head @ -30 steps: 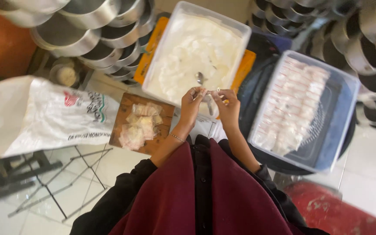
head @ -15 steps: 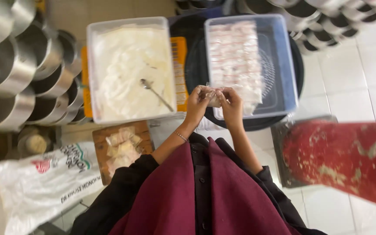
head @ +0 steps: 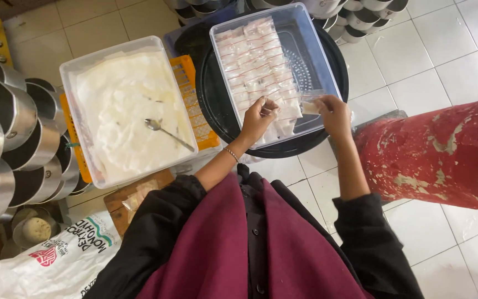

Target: The person places white square items into small plastic bags by hand and using a spoon, and then arranges the filled bags into a larger container.

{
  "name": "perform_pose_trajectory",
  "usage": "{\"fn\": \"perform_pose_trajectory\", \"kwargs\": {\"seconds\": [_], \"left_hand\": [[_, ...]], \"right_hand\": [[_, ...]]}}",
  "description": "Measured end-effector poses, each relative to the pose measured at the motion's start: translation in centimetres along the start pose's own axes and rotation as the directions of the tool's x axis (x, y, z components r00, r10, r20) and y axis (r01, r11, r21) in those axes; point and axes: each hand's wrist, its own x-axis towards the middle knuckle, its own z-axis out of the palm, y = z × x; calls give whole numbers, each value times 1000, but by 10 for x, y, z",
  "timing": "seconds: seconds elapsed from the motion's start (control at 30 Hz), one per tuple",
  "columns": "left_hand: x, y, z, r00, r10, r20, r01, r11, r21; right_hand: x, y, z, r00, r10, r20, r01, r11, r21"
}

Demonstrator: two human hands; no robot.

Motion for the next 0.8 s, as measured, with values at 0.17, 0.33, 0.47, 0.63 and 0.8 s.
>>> {"fn": "perform_pose_trajectory", "kwargs": {"seconds": [0.17,0.33,0.47,0.63,0.8], "left_hand": [[4,6,10,995,46,89,-60,984,166],[2,17,16,960,153,233,-246,860,447],[6,2,27,838,349,420,-545,560,623],[-1,-13,33,771,329,546,-637,360,682],[-8,7,20,816,188,547,-567,444,694]], "right_hand": [[25,24,26,982,116,150,-88,980,-180],[36,24,43,941,189,281,-115,959,-259],[40,15,45,896,267,355,-167,943,-288],[44,-3,34,859,294,420,-190,943,-272],[56,2,32,847,252,467,-113,946,-305]]}}
